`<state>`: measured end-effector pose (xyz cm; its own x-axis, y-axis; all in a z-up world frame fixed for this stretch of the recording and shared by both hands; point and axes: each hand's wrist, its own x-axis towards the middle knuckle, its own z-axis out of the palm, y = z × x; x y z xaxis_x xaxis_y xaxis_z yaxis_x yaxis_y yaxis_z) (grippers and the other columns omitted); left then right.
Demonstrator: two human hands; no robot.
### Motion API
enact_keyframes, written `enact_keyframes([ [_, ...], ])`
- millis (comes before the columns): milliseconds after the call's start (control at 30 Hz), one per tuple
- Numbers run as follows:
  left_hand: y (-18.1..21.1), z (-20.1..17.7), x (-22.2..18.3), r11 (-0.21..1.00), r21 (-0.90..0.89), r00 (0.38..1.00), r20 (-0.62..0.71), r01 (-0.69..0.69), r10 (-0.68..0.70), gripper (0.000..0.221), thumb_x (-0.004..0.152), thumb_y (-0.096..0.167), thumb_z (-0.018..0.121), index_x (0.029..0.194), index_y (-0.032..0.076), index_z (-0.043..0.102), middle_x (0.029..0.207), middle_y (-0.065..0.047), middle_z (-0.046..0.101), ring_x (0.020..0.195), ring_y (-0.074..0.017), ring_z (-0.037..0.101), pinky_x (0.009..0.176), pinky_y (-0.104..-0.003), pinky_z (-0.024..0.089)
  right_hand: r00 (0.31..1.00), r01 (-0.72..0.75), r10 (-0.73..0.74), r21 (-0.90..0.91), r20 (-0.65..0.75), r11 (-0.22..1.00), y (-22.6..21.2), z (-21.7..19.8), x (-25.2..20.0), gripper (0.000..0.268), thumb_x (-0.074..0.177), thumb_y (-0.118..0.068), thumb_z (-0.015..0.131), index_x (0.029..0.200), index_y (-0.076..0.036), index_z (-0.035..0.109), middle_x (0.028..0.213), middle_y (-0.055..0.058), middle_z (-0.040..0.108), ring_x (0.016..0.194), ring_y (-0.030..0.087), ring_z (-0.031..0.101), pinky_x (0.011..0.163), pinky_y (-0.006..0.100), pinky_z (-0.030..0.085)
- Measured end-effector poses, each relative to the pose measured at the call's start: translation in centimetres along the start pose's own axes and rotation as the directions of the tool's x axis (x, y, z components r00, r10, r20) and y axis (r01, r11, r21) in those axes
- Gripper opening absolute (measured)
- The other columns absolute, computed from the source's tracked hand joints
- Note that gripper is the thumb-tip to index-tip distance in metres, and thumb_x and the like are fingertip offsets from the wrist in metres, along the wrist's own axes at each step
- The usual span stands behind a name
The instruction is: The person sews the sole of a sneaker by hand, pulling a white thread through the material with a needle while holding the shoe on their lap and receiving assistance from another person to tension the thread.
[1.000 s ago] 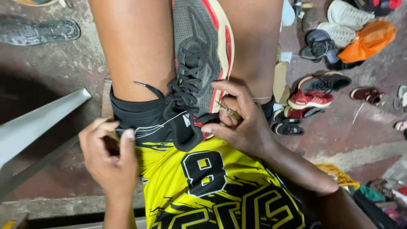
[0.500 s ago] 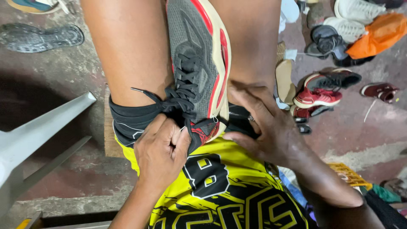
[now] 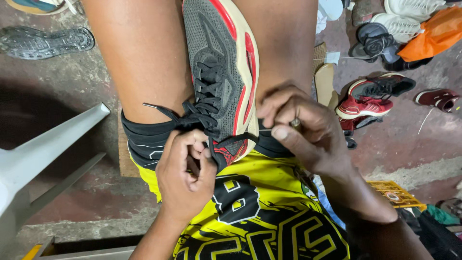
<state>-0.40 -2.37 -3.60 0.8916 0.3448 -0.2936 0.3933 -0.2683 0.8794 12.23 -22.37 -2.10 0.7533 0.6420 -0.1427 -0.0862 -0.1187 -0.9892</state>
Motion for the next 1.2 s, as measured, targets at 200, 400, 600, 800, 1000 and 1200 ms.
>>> enact_keyframes([
  [200,-0.4,0.1,0.6,0.944,0.243,0.974,0.023,-0.225,0.226,0.014,0.084,0.001,0.071,0.086,0.003,0.058,0.081,-0.013,0.054,0.075,-0.0340,0.057,0.066,-0.042,0.045,0.993,-0.072,0.102,0.406,-0.053,0.911,1.6,2.8,0.6,0.015,0.103,-0.013,0.057,0.091,-0.008,0.052,0.096,0.009,0.069,0.084,0.013,0.062,0.081,0.033,0.053],
  [400,-1.5,0.3,1.1,0.937,0.241,0.967,0.043,-0.253,0.250,0.017,0.083,0.003,0.070,0.075,0.003,0.055,0.075,-0.013,0.052,0.069,-0.0334,0.053,0.061,-0.044,0.042,0.949,0.292,-0.315,-0.385,0.002,0.876,3.5,5.6,2.8,0.024,0.093,-0.011,0.076,0.082,-0.007,0.056,0.073,0.008,0.060,0.060,0.022,0.059,0.057,0.037,0.045],
  [600,-2.7,-0.1,0.0,0.959,0.182,0.976,0.057,-0.217,0.210,0.030,0.085,0.007,0.072,0.066,0.004,0.049,0.068,-0.012,0.048,0.063,-0.0322,0.050,0.056,-0.044,0.038,0.948,0.276,-0.317,-0.527,0.013,0.804,3.7,6.6,3.1,0.028,0.090,-0.010,0.080,0.078,-0.010,0.055,0.068,0.007,0.056,0.057,0.026,0.059,0.055,0.040,0.044],
  [800,-1.7,-0.9,0.9,0.963,0.166,0.977,0.076,-0.211,0.201,0.010,0.091,0.008,0.064,0.085,0.002,0.059,0.077,-0.014,0.057,0.068,-0.0329,0.058,0.060,-0.041,0.046,0.985,0.162,-0.174,-0.272,-0.020,0.949,4.0,5.4,2.6,0.021,0.095,-0.008,0.072,0.082,-0.006,0.057,0.072,0.006,0.057,0.062,0.018,0.057,0.059,0.034,0.046],
  [1000,-1.6,-1.9,0.7,0.962,-0.105,0.930,0.302,0.252,-0.210,0.026,0.097,0.013,0.054,0.118,0.004,0.066,0.072,-0.005,0.063,0.055,-0.0116,0.062,0.052,-0.028,0.049,0.976,0.086,-0.056,0.138,-0.210,0.987,2.7,2.1,0.3,0.019,0.116,-0.013,0.053,0.097,-0.006,0.054,0.103,0.011,0.068,0.069,0.008,0.049,0.066,0.024,0.043],
  [1200,-3.3,-2.1,1.8,0.713,-0.465,0.797,0.562,0.526,-0.221,0.037,0.095,0.008,0.051,0.130,0.007,0.062,0.079,0.004,0.058,0.066,-0.0045,0.052,0.050,-0.021,0.040,0.894,-0.130,0.106,-0.025,-0.436,0.991,2.2,0.5,0.0,0.015,0.110,-0.013,0.050,0.101,-0.003,0.057,0.110,0.011,0.064,0.061,0.003,0.048,0.055,0.017,0.040],
])
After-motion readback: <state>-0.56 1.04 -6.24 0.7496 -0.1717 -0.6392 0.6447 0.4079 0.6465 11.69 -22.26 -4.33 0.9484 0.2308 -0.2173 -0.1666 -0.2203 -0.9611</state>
